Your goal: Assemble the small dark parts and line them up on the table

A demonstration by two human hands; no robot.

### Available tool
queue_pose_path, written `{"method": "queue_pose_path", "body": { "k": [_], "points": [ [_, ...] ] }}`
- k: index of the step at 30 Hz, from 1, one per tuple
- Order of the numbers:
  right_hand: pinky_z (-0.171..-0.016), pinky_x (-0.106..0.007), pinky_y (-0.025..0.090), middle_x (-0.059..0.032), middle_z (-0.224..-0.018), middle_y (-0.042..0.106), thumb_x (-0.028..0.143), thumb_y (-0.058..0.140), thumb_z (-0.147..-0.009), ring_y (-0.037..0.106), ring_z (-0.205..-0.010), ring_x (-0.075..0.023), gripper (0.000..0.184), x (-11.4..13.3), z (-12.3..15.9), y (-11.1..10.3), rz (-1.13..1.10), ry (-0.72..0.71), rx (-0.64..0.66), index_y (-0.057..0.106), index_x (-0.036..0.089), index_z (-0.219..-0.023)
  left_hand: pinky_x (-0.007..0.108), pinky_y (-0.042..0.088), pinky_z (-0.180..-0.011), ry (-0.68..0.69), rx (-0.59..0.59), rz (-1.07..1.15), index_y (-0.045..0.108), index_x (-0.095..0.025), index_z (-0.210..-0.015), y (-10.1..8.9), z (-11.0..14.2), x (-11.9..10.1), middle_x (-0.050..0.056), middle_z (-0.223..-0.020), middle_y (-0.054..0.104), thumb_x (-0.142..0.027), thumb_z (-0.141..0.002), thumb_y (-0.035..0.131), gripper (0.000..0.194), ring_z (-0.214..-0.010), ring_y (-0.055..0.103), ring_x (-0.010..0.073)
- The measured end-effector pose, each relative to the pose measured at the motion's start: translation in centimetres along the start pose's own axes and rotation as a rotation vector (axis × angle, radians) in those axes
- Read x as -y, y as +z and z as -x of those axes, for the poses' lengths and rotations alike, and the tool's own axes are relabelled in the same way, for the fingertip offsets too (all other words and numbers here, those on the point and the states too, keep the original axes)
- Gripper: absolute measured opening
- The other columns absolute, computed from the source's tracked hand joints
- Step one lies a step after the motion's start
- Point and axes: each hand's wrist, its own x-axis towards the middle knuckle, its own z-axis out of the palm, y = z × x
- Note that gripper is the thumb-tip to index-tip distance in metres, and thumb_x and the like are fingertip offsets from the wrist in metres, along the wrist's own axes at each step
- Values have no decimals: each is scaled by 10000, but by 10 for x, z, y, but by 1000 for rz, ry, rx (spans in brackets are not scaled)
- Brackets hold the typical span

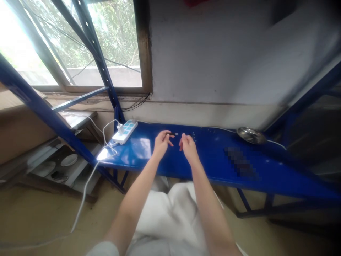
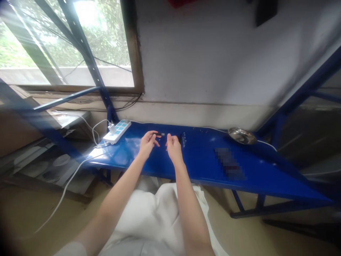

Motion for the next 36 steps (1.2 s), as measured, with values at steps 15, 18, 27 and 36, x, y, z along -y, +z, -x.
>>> {"method": "queue_pose_path", "body": {
  "k": [15,18,27,36],
  "points": [
    [-486,-211,327,42,-498,407,591,403,-796,375,-487,-89,469,20,33,-1,-61,-124,-104,410,193,-549,194,349,-424,-165,86,183,568,-136,-942,10,40,-29,38,-703,639,-424,-778,547,333,-424,542,78],
    [-499,-207,331,38,-520,440,586,397,-803,394,-509,-90,462,20,34,-3,-2,-158,-106,435,190,-569,197,330,-421,-217,53,232,566,-134,-870,10,39,-27,26,-656,622,-455,-763,559,338,-410,522,72],
    [-537,-224,401,-3,-667,549,560,452,-791,477,-559,-102,398,14,30,-18,-42,-226,66,566,179,-790,167,317,-422,-250,-156,268,517,-137,-700,4,36,-33,-17,-543,549,-483,-710,606,357,-404,447,37],
    [-624,-265,454,-45,-824,618,497,522,-772,547,-665,-130,338,12,25,-7,-134,-218,-68,593,178,-861,164,322,-417,-223,-89,187,554,-123,-728,4,33,-32,-17,-521,551,-420,-649,684,334,-404,452,43]
  ]
}}
